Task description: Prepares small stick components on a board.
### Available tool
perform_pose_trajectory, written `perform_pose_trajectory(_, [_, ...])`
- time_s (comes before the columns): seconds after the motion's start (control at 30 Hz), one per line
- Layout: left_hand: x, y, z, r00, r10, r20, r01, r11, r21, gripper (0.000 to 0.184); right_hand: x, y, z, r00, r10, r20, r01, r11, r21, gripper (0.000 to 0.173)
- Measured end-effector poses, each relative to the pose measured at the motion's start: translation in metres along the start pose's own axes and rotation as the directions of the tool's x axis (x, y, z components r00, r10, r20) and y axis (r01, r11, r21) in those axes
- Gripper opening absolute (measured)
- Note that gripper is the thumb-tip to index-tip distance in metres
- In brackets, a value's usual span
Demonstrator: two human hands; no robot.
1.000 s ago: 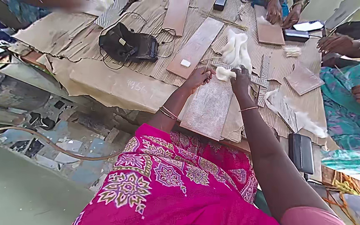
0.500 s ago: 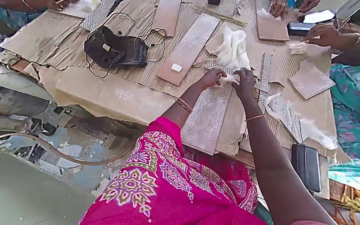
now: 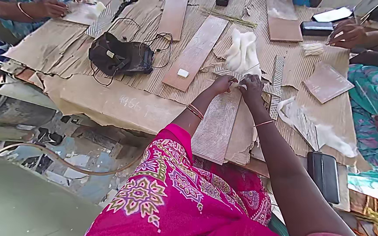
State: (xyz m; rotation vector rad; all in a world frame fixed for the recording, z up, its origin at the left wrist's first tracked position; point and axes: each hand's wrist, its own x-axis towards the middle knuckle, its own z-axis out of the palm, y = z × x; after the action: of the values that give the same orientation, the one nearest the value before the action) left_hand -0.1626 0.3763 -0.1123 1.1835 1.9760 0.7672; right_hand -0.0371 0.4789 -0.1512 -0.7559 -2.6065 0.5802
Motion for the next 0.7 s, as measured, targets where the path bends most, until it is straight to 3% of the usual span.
perform_pose_trajectory(0.2, [0.007,-0.004,0.004,0.999,-0.034,0.011,0.031,0.976,0.214,0.037,-0.021,-0.002,-0.001,0.999,-0.031,0.039,0.030,0.999,0.043,0.016])
perform_pose_trajectory(0.4, [0.003,-0.003,0.007,1.000,0.003,-0.026,0.003,0.969,0.246,0.038,-0.070,-0.020,-0.027,0.987,-0.055,0.150,0.022,0.976,0.215,0.016])
perform_pose_trajectory(0.57, [-0.049,0.003,0.001,0.983,0.135,-0.126,-0.123,0.987,0.100,0.039,-0.107,-0.031,-0.046,0.978,-0.053,0.201,-0.069,0.830,0.554,0.017])
perform_pose_trajectory(0.7, [-0.103,-0.009,0.006,0.992,0.117,-0.039,-0.121,0.984,-0.132,0.035,-0.098,-0.044,-0.031,0.976,0.044,0.212,-0.174,0.738,0.651,0.017])
